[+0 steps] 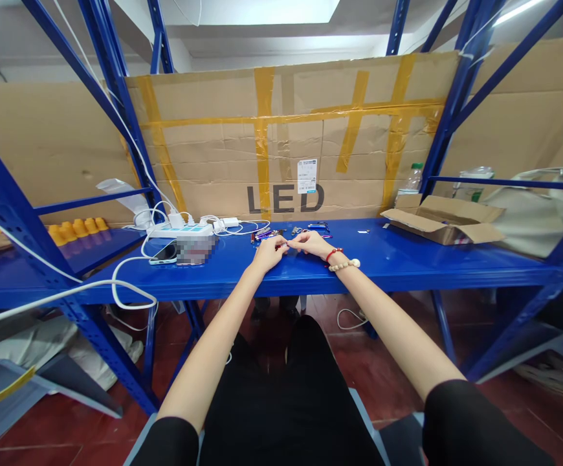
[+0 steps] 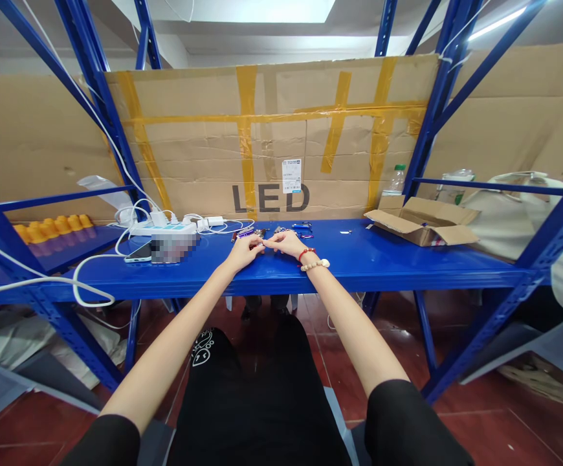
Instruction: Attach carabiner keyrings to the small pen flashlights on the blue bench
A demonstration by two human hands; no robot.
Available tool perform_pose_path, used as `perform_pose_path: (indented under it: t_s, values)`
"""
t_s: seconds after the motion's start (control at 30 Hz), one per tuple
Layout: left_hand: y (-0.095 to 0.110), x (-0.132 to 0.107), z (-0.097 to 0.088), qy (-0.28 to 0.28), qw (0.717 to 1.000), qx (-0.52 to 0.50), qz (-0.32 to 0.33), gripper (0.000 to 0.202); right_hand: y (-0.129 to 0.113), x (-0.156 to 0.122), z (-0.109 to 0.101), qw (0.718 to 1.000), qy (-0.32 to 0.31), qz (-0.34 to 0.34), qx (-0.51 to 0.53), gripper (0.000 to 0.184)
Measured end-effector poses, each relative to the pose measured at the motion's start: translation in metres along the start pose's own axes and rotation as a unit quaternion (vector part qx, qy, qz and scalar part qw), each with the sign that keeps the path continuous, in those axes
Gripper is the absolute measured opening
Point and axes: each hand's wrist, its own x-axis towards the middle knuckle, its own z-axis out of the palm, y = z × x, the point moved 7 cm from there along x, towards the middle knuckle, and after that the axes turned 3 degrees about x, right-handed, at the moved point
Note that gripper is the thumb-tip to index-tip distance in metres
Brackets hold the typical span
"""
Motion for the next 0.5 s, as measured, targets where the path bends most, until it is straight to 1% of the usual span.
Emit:
perform_pose_path:
  t_s: [0.33, 0.5]
  values:
    - [-0.0101, 0.0037, 0.0048, -0.004, 1.000, 0.008, -0.025, 0.016, -0.0005, -0.0008, -0.0007, 0.999, 0.022, 0.030, -0.008, 0.041]
    - [-0.0093, 0.0029, 0.0015, 0.011, 0.999, 0.015, -0.050, 0.022, -0.0008, 0.0017, -0.0029, 0.999, 0.037, 0.022, 0.008, 0.045]
